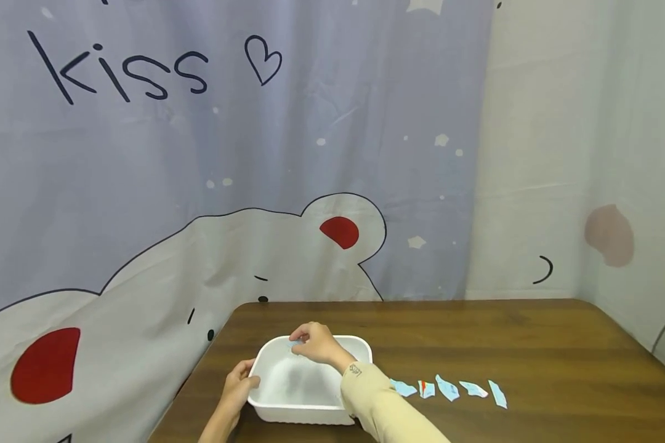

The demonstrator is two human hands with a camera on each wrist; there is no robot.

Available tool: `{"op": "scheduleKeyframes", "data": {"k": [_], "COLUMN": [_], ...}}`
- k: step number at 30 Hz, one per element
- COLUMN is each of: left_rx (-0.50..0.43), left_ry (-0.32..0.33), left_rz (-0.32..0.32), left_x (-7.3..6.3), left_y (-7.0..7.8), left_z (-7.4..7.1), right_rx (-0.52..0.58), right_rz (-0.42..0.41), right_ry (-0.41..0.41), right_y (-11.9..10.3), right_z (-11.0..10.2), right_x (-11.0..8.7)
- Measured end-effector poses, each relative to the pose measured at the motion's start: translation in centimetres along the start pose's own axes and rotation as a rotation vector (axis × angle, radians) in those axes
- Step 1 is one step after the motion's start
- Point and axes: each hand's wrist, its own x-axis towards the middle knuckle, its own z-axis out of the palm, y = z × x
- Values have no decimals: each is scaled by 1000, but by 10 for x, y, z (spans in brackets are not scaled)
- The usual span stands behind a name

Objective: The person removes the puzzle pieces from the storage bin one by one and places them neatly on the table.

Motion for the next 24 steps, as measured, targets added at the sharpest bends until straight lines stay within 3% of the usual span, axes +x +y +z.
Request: {"op": "scheduleKeyframes", "data": {"k": [5,13,24], "left_rx": [7,28,45], "left_ry": [1,-12,-33], "left_rz": [-3,-12,-29], "left_x": [1,2,3], "left_y": [3,4,4], "left_z": [1,1,0], "right_rx": [12,-21,-10], "right_rz": [-25,6,91], "right_ry": [21,51,106], "right_y": [-1,10,47], "right_z": [-24,-60,-112], "right_x": [-1,-8,-42]}}
